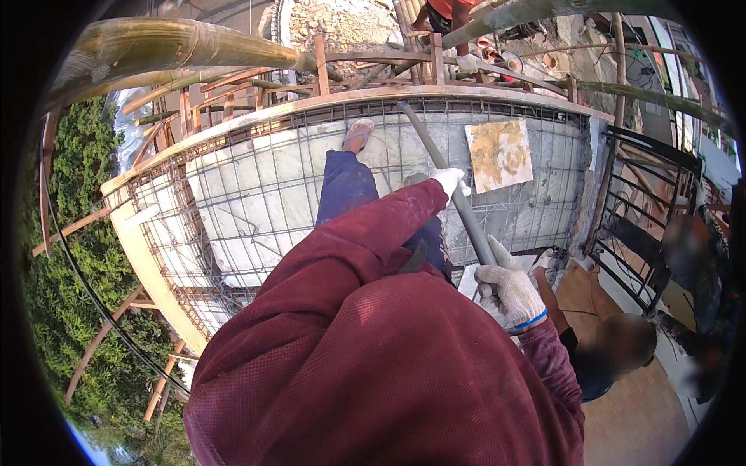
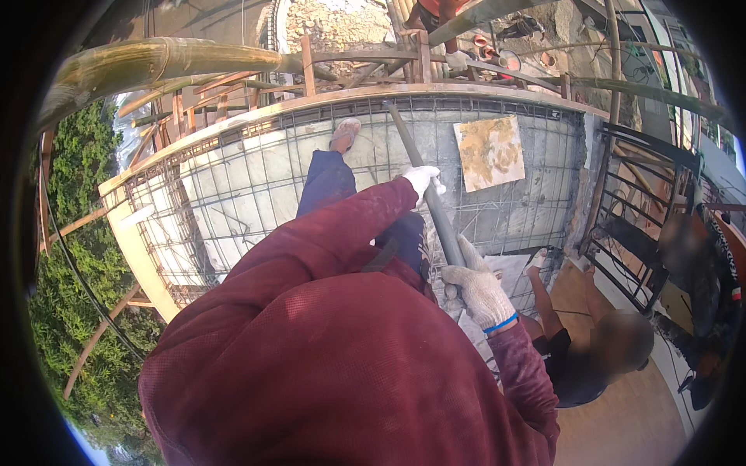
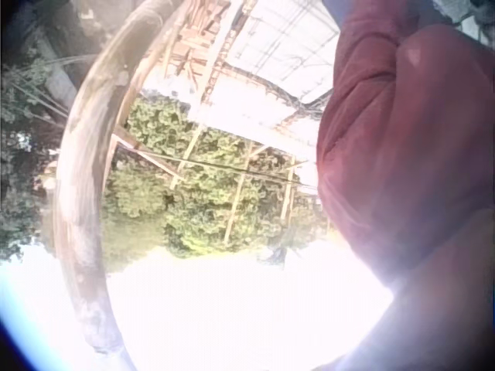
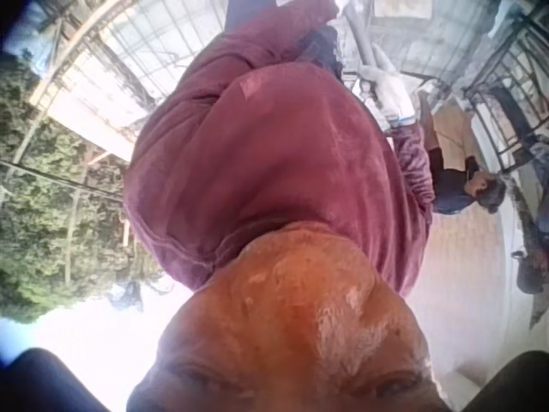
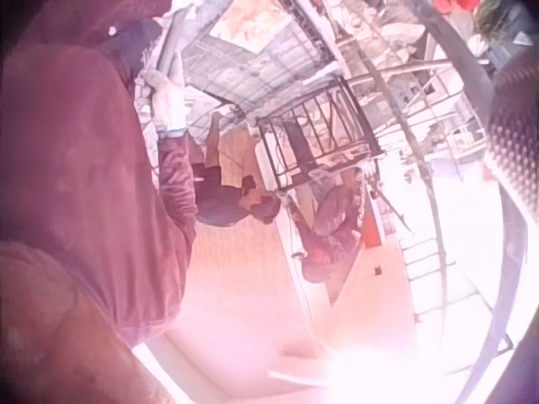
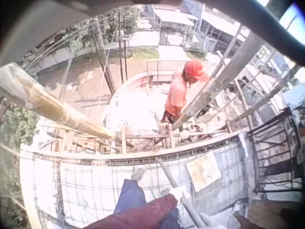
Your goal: The person uses a long metal screed bar to level wet concrete on a rebar-reinforced slab. They repeatedly pull and push the bar across the surface to smooth the material while standing on the grid.
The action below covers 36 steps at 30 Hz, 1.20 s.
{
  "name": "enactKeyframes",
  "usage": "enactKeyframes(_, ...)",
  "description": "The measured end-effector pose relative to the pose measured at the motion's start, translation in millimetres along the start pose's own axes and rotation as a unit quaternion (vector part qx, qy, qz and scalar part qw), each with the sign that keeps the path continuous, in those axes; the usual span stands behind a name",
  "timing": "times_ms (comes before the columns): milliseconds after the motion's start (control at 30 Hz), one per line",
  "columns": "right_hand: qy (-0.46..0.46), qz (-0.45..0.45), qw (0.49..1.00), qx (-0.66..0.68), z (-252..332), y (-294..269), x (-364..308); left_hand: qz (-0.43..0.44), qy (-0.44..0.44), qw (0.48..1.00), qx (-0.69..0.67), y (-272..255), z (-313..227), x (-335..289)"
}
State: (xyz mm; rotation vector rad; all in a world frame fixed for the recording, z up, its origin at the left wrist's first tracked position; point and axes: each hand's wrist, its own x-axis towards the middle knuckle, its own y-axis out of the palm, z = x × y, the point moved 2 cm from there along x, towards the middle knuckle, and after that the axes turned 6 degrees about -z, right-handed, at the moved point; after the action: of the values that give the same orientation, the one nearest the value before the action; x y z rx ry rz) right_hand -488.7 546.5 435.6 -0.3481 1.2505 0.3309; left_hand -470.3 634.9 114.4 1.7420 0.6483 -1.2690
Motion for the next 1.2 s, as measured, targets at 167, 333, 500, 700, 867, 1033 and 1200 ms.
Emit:
enactKeyframes(167, 0.026, -0.056, 0.997, -0.037, -12, 35, 4, -0.034, -0.072, 0.994, 0.069, -24, -8, -18)
enactKeyframes(333, 0.043, -0.065, 0.997, 0.022, -7, 58, 19, -0.041, -0.081, 0.985, 0.145, -25, -22, 4)
enactKeyframes(500, 0.058, -0.069, 0.995, 0.052, 14, 87, 36, -0.032, -0.101, 0.974, 0.202, -35, -49, 28)
enactKeyframes(700, 0.036, -0.068, 0.995, -0.06, 45, 72, 31, -0.032, -0.115, 0.978, 0.173, -33, -54, 28)
enactKeyframes(867, -0.002, -0.066, 0.987, -0.145, 26, 54, 37, -0.031, -0.147, 0.98, 0.128, -33, -45, 30)
enactKeyframes(1033, -0.115, -0.123, 0.966, -0.194, -2, 71, 50, -0.064, -0.13, 0.969, 0.199, -24, -68, 10)
enactKeyframes(1200, -0.106, -0.139, 0.966, -0.191, 14, 77, 42, -0.042, -0.163, 0.969, 0.181, -39, -73, 24)
